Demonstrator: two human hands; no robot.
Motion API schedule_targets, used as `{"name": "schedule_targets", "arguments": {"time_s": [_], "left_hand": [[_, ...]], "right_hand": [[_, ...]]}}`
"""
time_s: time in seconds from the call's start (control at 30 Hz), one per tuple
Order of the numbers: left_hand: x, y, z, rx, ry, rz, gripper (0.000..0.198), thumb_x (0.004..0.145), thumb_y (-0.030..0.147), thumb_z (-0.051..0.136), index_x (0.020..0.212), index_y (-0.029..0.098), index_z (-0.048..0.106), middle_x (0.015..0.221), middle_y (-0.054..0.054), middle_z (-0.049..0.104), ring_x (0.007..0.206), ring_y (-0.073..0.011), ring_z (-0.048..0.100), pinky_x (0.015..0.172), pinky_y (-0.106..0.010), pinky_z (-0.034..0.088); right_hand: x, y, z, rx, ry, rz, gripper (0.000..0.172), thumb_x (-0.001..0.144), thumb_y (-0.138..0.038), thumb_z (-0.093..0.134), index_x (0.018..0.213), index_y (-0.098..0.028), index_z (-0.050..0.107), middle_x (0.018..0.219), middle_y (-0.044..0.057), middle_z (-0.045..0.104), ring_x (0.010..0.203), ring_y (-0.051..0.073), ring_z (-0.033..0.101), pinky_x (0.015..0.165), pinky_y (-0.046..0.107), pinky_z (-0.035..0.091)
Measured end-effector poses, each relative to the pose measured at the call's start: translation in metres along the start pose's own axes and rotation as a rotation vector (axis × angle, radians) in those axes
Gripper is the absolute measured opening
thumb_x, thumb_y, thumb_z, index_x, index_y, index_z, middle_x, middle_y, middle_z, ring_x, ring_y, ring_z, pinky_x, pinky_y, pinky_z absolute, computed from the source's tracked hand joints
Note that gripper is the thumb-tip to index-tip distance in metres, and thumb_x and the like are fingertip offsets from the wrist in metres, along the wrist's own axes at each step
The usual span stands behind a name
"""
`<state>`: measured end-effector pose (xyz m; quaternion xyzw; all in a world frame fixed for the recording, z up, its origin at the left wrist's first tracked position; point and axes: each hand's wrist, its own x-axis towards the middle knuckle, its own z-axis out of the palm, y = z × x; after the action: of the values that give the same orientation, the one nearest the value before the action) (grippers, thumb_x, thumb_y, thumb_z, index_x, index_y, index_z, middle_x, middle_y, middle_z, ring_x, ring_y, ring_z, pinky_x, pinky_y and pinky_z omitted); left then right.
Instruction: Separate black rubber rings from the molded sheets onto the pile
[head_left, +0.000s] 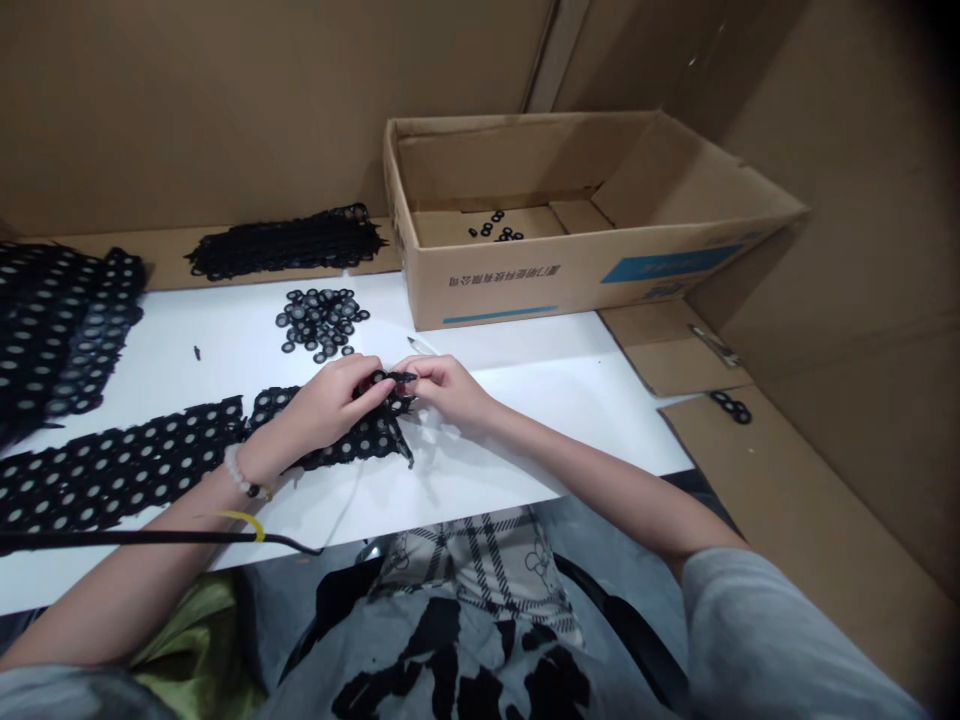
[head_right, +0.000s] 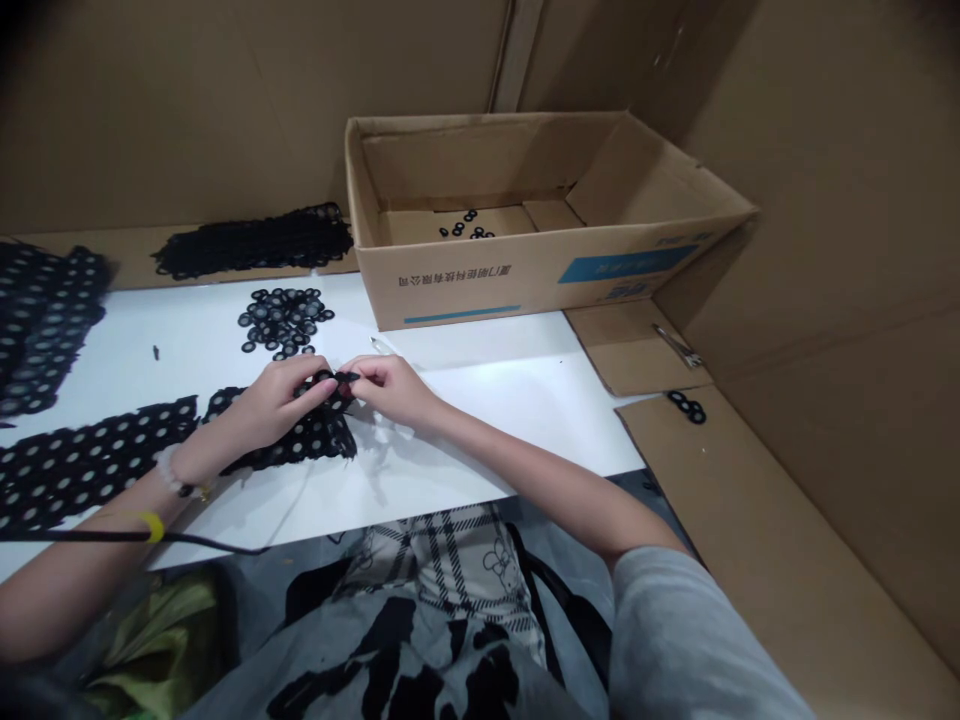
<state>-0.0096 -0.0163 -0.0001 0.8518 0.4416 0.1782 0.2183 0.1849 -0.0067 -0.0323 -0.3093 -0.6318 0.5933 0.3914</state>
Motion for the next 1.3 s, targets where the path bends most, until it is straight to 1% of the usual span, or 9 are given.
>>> {"name": "schedule_targets", "arguments": {"time_s": [0.3,0.47,0.57,0.7,0.83,0.97,1.1,1.17,1.3], "left_hand": [[0.006,-0.007,0.001,-0.172,0.061,-0.025,0.024,0.086,0.027,0.038,0.063,0.021,0.040,0.056,0.002,0.042,0.053,-0.0130,0.039,0.054,-0.028,0.031],[0.015,-0.043,-0.015,-0.579,0.465,-0.222,0.025,0.088,0.027,0.032,0.064,0.023,0.031,0.058,0.002,0.041,0.056,-0.0136,0.045,0.055,-0.027,0.039],[0.015,-0.070,-0.031,-0.293,0.642,-0.376,0.025,0.089,0.022,0.031,0.065,0.021,0.040,0.065,-0.001,0.048,0.064,-0.0144,0.048,0.061,-0.027,0.041],[0.011,-0.096,-0.030,0.304,0.448,-0.359,0.029,0.091,0.030,0.041,0.076,0.019,0.062,0.074,-0.006,0.058,0.079,-0.0231,0.053,0.086,-0.041,0.041],[0.010,-0.105,-0.017,0.386,0.435,-0.319,0.040,0.093,0.034,0.039,0.116,0.017,0.068,0.097,-0.015,0.061,0.100,-0.0315,0.050,0.097,-0.049,0.037],[0.011,-0.080,-0.017,0.346,0.482,-0.247,0.045,0.095,0.039,0.039,0.131,0.018,0.058,0.118,-0.016,0.058,0.113,-0.0336,0.044,0.102,-0.051,0.034],[0.009,-0.038,-0.019,0.084,0.106,-0.007,0.043,0.092,0.052,0.046,0.122,0.025,0.060,0.133,-0.007,0.058,0.123,-0.0290,0.043,0.107,-0.045,0.030],[0.008,-0.025,-0.017,-0.043,-0.096,0.045,0.038,0.092,0.053,0.046,0.106,0.024,0.067,0.117,-0.005,0.066,0.111,-0.0254,0.053,0.099,-0.039,0.037],[0.009,-0.020,-0.010,-0.120,-0.112,0.009,0.043,0.094,0.050,0.045,0.074,0.018,0.065,0.073,-0.001,0.065,0.073,-0.0175,0.057,0.075,-0.030,0.040]], "right_hand": [[0.000,0.002,-0.001,0.023,-0.047,-0.077,0.015,0.081,-0.026,0.058,0.068,-0.018,0.061,0.090,0.004,0.067,0.085,0.016,0.059,0.081,0.033,0.045],[0.000,-0.003,-0.003,0.099,0.083,-0.017,0.014,0.078,-0.023,0.056,0.075,-0.018,0.068,0.089,0.003,0.069,0.084,0.015,0.060,0.079,0.030,0.046],[-0.002,-0.008,-0.004,0.090,0.125,0.080,0.017,0.075,-0.020,0.051,0.071,-0.017,0.068,0.082,0.003,0.069,0.080,0.015,0.059,0.075,0.029,0.046],[-0.002,-0.010,-0.005,0.068,0.106,0.161,0.018,0.075,-0.022,0.050,0.063,-0.017,0.062,0.077,0.003,0.069,0.075,0.014,0.058,0.071,0.028,0.045],[0.000,-0.009,-0.005,0.047,0.104,0.161,0.018,0.074,-0.024,0.050,0.061,-0.018,0.060,0.078,0.004,0.069,0.076,0.014,0.057,0.072,0.028,0.044],[0.002,-0.010,-0.007,0.059,0.094,0.170,0.017,0.073,-0.025,0.051,0.063,-0.018,0.062,0.078,0.004,0.069,0.078,0.015,0.057,0.073,0.029,0.044],[0.003,-0.010,-0.009,0.133,-0.029,0.091,0.017,0.071,-0.025,0.050,0.069,-0.017,0.065,0.077,0.003,0.068,0.075,0.015,0.056,0.073,0.029,0.043],[0.004,-0.010,-0.011,0.136,-0.019,0.079,0.015,0.071,-0.024,0.050,0.066,-0.017,0.062,0.074,0.002,0.066,0.074,0.015,0.055,0.072,0.028,0.041],[0.008,-0.010,-0.019,0.042,0.090,0.136,0.017,0.077,-0.028,0.049,0.067,-0.019,0.060,0.073,0.000,0.064,0.073,0.014,0.054,0.066,0.027,0.038]]}}
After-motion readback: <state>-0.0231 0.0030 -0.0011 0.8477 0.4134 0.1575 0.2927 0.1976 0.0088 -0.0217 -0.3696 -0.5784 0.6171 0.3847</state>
